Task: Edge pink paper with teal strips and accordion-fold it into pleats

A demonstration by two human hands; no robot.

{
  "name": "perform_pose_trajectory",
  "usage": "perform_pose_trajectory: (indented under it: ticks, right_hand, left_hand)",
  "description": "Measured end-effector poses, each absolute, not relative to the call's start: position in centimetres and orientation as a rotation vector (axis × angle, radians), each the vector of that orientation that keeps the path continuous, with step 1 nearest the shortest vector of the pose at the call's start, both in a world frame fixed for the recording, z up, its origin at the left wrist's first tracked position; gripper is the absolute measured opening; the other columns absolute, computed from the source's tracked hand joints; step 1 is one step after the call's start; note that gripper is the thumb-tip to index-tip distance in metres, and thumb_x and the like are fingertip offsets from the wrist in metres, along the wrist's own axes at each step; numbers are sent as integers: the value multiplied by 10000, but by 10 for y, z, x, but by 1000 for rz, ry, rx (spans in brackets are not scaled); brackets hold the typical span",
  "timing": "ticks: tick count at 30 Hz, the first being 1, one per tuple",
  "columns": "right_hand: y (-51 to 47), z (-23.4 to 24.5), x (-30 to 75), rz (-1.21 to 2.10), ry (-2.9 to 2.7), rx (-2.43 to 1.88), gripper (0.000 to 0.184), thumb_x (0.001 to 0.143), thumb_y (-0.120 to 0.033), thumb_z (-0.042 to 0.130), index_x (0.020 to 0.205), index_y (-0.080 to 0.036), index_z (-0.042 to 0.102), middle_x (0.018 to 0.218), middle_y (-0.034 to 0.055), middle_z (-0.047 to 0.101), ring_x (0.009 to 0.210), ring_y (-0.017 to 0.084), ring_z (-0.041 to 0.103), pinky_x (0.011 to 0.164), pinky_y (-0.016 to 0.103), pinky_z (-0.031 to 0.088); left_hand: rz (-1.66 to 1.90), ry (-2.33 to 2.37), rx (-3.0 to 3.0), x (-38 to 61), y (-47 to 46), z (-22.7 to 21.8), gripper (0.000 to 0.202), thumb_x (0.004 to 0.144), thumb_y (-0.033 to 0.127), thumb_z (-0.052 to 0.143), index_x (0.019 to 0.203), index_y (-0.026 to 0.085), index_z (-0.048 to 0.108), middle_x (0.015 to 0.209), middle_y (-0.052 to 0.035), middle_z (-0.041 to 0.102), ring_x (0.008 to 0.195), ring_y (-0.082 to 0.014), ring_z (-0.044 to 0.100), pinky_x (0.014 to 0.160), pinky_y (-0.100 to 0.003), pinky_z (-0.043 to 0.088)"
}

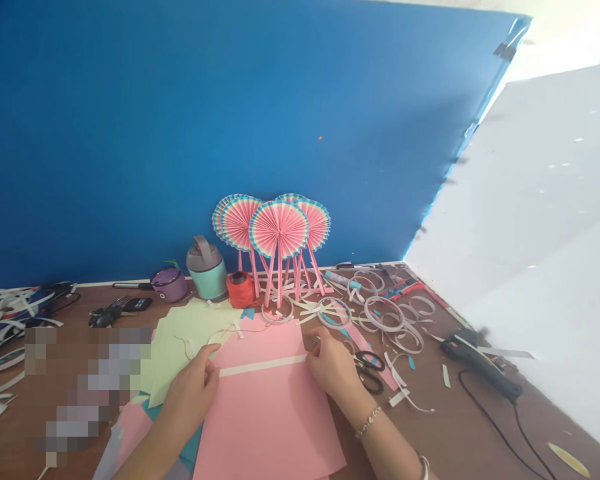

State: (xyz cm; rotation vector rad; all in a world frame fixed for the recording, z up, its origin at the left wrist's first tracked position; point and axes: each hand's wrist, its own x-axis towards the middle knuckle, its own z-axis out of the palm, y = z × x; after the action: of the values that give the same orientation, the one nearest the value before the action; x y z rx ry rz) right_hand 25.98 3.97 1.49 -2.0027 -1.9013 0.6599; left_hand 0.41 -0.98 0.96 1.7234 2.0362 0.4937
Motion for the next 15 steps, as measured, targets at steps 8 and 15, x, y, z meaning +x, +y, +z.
perform_pose_trajectory:
  ticks: [8,15]
  right_hand:
    - [39,14,260,653,-1910,-2010,436,649,-19,472,1056,-152,553,707,0,660,702,169,590,585,236,285]
    - [39,14,258,656,-1914,-2021,430,664,-16,477,1067,-147,545,716,3,659,706,167,587,590,232,291]
  left_hand:
    - [461,2055,1742,5,-8,8,384,837,110,351,1206,163,440,825,-33,614,808,-191,603,687,-268,408]
    - [411,2082,1760,7,-7,11,395,840,99,356,1223,153,438,892,-60,637,859,-198,614,688,-265,415]
